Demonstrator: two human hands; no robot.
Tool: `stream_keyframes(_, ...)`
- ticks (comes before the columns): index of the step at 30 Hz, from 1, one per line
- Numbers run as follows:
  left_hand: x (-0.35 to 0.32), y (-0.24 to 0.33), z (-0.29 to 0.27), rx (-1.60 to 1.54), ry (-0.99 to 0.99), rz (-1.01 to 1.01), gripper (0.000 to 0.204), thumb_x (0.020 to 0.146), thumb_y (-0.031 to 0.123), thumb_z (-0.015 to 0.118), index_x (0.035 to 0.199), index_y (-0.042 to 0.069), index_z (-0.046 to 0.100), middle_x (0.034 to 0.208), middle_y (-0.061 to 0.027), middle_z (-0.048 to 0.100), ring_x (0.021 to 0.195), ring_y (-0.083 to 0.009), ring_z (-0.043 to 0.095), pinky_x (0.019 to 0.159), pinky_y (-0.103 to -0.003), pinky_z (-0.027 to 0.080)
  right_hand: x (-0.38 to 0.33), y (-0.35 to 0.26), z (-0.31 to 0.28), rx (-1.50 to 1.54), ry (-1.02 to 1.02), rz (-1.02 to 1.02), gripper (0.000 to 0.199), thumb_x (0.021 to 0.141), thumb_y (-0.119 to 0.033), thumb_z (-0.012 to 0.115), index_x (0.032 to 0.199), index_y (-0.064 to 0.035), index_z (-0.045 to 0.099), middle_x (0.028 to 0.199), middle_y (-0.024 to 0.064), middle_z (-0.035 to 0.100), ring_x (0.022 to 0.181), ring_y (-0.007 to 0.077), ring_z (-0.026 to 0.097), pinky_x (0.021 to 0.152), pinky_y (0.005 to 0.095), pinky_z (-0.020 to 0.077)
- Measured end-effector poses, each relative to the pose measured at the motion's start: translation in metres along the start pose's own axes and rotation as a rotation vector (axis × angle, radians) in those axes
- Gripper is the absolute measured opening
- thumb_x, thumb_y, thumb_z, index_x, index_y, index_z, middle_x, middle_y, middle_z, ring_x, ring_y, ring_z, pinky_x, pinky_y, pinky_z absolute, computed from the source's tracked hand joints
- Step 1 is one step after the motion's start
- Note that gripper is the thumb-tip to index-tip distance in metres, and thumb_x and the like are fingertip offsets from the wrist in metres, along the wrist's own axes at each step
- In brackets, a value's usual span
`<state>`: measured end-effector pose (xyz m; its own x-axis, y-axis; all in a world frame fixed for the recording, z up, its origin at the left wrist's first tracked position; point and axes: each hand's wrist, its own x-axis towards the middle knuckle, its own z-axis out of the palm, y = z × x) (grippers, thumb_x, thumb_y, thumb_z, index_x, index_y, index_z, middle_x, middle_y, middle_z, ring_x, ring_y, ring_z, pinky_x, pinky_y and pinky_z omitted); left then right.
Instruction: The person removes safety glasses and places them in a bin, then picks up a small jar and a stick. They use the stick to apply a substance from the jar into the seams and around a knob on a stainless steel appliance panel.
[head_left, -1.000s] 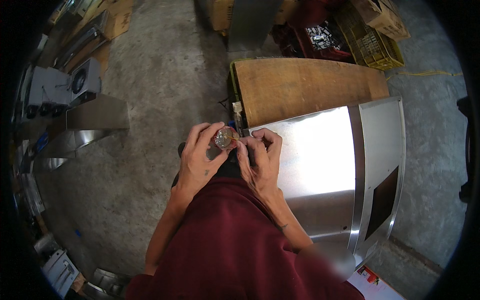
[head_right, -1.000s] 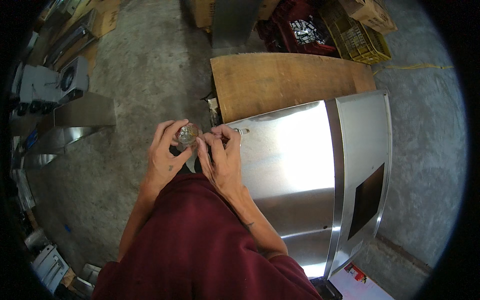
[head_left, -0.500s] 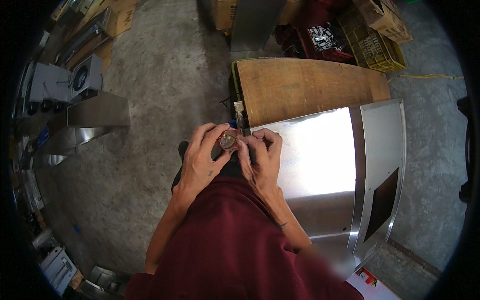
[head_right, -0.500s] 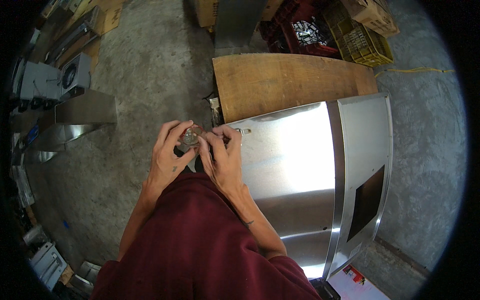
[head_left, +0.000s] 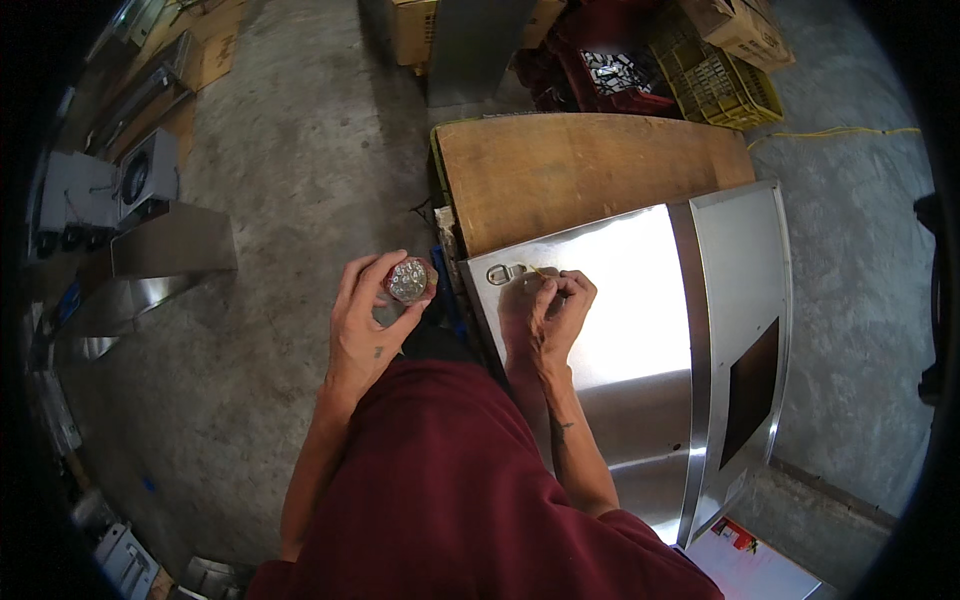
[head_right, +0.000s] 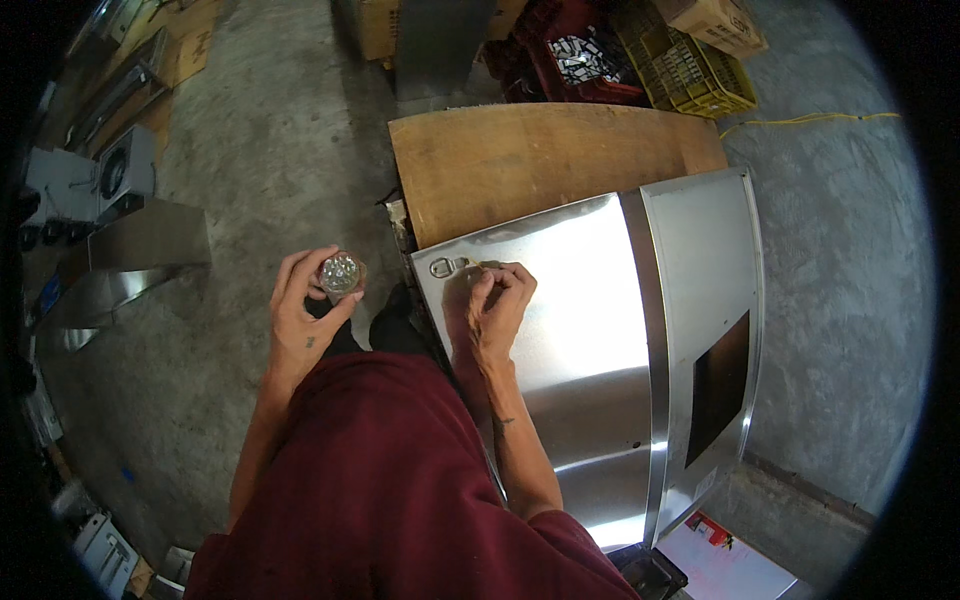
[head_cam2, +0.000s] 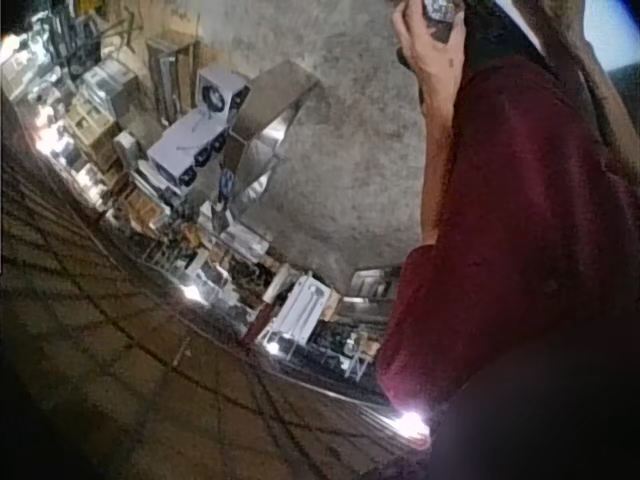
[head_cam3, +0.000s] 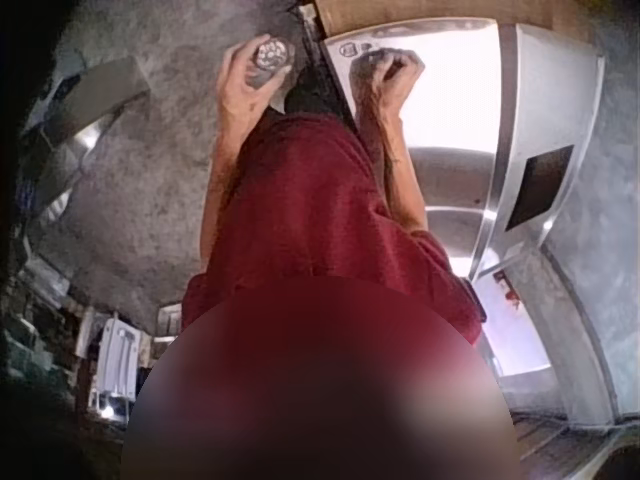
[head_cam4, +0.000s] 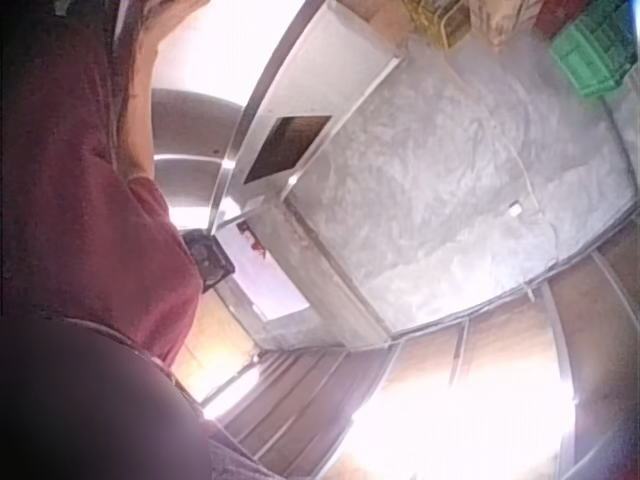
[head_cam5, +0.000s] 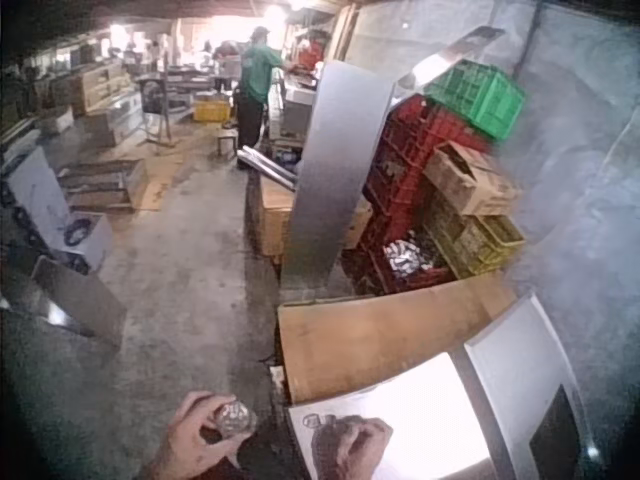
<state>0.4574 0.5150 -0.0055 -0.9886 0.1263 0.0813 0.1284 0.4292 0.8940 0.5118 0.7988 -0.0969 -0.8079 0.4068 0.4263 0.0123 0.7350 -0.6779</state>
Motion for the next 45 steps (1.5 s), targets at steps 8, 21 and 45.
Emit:
stream_keyframes(8,-0.0011,0.0051,-0.0026,0.010,-0.015,-0.040,0.064,0.091,0.005,0.095,0.151,0.009,0.073,0.146,-0.0126,0.067,0.115,-0.0230,0.071,0.092,-0.038,0.063,-0.0100,0.0119,0.0068,-0.041,-0.021,-0.104,0.019,0.109,0.000,0.073,0.123,0.0027,0.061,0.122,0.0264,0.067,0.122,0.0409,0.064,0.103,0.0528,0.0578)
stream_keyframes(21,0.0003,0.0044,-0.0004,0.023,-0.025,-0.040,0.065,0.091,0.005,0.094,0.153,0.010,0.073,0.146,-0.0122,0.067,0.115,-0.0224,0.072,0.092,-0.038,0.063,-0.0090,0.0125,0.0052,-0.061,-0.051,-0.116,0.021,0.108,-0.002,0.074,0.124,0.0041,0.062,0.131,0.0290,0.060,0.118,0.0425,0.066,0.094,0.0488,0.0640)
stream_keyframes(45,-0.0027,0.0036,-0.0030,0.022,-0.025,-0.039,0.065,0.092,0.005,0.094,0.153,0.009,0.072,0.145,-0.0125,0.067,0.116,-0.0228,0.072,0.092,-0.037,0.063,-0.0080,0.0095,0.0076,-0.040,-0.041,-0.124,0.021,0.107,0.001,0.075,0.124,0.0057,0.062,0.129,0.0301,0.061,0.113,0.0424,0.067,0.087,0.0457,0.0656)
